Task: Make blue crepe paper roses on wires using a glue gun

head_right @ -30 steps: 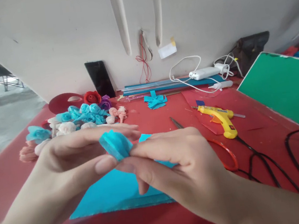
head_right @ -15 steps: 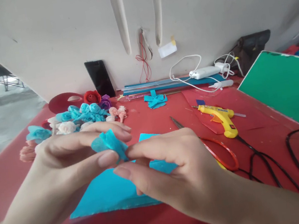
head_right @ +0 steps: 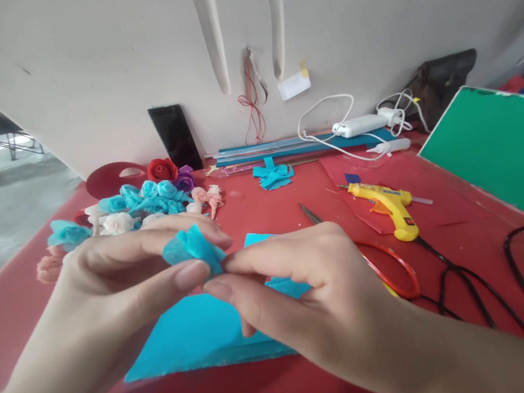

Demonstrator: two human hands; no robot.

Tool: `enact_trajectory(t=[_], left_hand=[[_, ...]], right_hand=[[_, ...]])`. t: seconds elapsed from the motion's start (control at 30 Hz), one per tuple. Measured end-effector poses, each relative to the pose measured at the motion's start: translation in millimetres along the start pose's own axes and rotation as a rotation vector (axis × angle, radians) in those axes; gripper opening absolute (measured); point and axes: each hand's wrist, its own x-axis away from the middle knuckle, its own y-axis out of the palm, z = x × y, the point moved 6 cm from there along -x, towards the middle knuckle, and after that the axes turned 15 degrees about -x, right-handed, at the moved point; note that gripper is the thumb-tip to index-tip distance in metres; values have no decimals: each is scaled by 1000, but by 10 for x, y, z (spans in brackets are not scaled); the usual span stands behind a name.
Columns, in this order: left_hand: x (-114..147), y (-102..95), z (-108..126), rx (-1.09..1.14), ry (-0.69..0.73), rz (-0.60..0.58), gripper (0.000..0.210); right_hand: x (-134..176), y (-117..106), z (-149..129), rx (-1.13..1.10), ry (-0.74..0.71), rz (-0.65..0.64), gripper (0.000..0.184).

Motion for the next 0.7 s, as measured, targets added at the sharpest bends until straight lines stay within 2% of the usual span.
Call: enact_trajectory(t=[0.23, 0.4, 0.7], left_hand=[[-24, 1, -6, -2, -27, 18, 15], [-3, 7, -1, 4, -75, -6, 13], [-28, 17, 15, -195, -63, -134, 8]], right_hand=[[-32, 1, 32, -4, 33, 5, 32], [4, -11, -23, 19, -12, -2, 34], [48, -102, 25, 205, 12, -170, 35]])
